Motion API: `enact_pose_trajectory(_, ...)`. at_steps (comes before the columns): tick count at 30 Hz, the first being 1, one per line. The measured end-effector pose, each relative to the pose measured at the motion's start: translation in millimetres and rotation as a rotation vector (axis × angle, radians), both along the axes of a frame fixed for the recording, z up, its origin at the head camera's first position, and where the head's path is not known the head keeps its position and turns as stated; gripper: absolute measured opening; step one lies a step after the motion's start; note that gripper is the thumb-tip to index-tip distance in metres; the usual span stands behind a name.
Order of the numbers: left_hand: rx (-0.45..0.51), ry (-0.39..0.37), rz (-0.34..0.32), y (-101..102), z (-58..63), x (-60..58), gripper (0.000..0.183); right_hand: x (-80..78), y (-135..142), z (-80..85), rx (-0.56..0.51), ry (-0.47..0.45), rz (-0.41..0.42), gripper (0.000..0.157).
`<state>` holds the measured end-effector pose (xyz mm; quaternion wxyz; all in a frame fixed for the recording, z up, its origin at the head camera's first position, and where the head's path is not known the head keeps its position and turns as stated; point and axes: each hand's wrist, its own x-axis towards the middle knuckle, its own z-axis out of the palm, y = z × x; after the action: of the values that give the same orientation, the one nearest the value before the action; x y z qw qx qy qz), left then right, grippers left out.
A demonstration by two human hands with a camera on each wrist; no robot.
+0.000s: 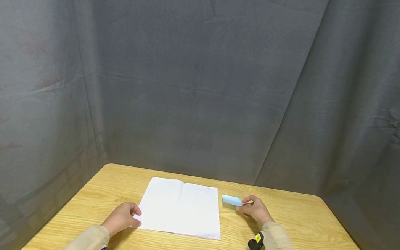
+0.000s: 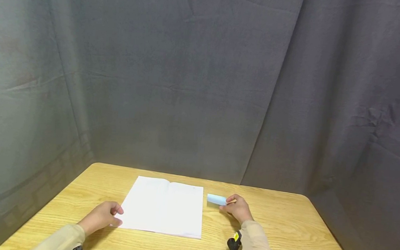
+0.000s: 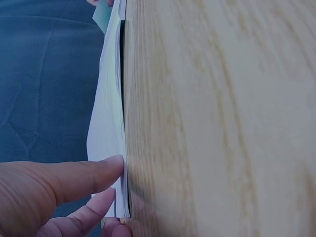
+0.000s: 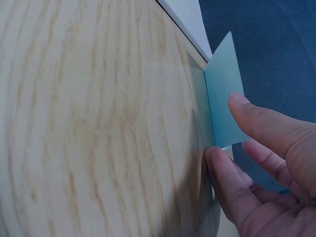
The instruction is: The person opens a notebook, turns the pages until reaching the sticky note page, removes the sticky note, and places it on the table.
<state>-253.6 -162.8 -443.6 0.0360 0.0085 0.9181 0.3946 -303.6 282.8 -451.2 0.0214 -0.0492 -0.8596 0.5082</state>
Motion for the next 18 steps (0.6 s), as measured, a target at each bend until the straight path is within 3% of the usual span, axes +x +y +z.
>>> enact_pose_trajectory(18, -0.001, 0.009, 0.004, -1.0, -2.5, -1.3, 0.029, 10.6, 13.0, 5.5, 0.012, 0.015, 0.025, 0.04)
